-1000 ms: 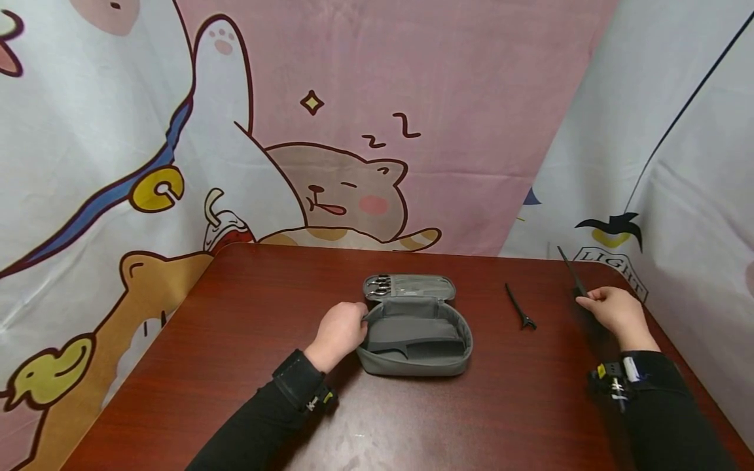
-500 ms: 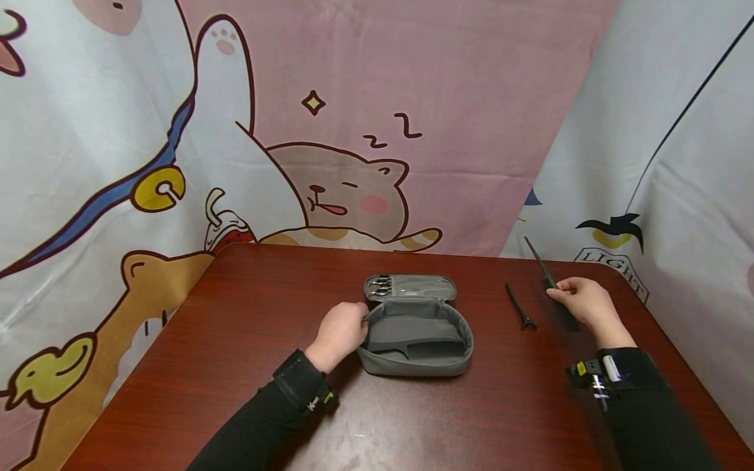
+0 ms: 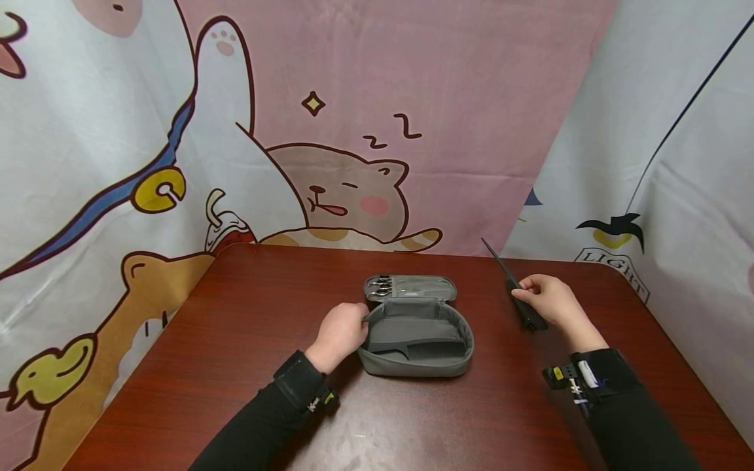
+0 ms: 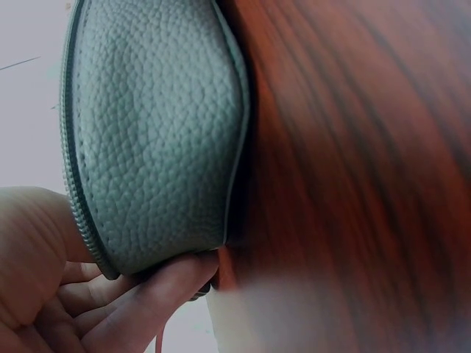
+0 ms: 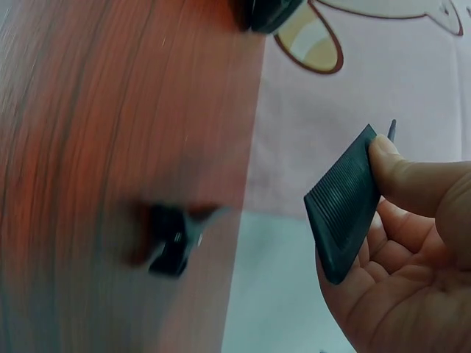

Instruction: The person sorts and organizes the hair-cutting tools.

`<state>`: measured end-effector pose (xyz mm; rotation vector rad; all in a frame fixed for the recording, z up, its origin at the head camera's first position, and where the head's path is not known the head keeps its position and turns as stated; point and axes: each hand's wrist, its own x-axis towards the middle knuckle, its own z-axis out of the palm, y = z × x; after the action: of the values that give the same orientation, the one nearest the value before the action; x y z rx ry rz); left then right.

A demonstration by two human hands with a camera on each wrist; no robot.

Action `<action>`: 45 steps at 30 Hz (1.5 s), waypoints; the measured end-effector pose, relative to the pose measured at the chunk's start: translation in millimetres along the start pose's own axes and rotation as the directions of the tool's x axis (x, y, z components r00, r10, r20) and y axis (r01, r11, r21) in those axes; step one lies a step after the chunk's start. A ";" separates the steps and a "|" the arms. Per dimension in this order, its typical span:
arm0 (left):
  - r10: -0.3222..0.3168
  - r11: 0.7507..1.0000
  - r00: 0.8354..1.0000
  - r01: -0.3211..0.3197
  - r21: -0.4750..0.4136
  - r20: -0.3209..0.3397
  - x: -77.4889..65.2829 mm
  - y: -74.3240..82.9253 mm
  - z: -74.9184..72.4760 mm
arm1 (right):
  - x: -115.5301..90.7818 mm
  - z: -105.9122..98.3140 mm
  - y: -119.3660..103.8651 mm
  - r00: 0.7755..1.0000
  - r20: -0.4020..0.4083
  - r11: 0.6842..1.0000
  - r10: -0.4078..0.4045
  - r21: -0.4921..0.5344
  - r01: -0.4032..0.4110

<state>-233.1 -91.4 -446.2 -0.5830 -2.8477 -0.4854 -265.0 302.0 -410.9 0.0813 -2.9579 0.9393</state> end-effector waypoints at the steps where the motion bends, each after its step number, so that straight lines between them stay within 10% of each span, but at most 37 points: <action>1: -0.001 1.000 1.000 0.001 -0.002 0.000 -0.1 -0.1 0.1 | 0.0 1.5 -3.3 1.000 0.002 1.000 -0.010 -0.002 0.010; 21: -0.110 0.994 0.992 0.108 -0.032 -0.057 4.4 1.7 -14.4 | -3.7 29.6 -57.2 0.983 0.102 0.988 -0.150 0.038 0.147; 34: 0.157 0.984 0.937 -0.120 0.134 -0.313 19.8 20.6 -31.1 | -10.5 46.7 -83.7 0.957 0.162 0.970 -0.241 0.053 0.235; 39: 0.285 0.947 0.904 -0.214 0.240 -0.318 25.9 29.7 -32.9 | -12.6 52.5 -91.3 0.950 0.185 0.967 -0.253 0.057 0.247; 45: 0.346 0.914 0.906 -0.265 0.307 -0.246 29.8 39.1 -30.6 | -16.3 57.3 -100.4 0.936 0.207 0.958 -0.286 0.067 0.278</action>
<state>-240.3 -57.9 -399.5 -0.8132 -2.4182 -0.1151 -243.7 187.7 -400.8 0.6302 -3.0004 0.9998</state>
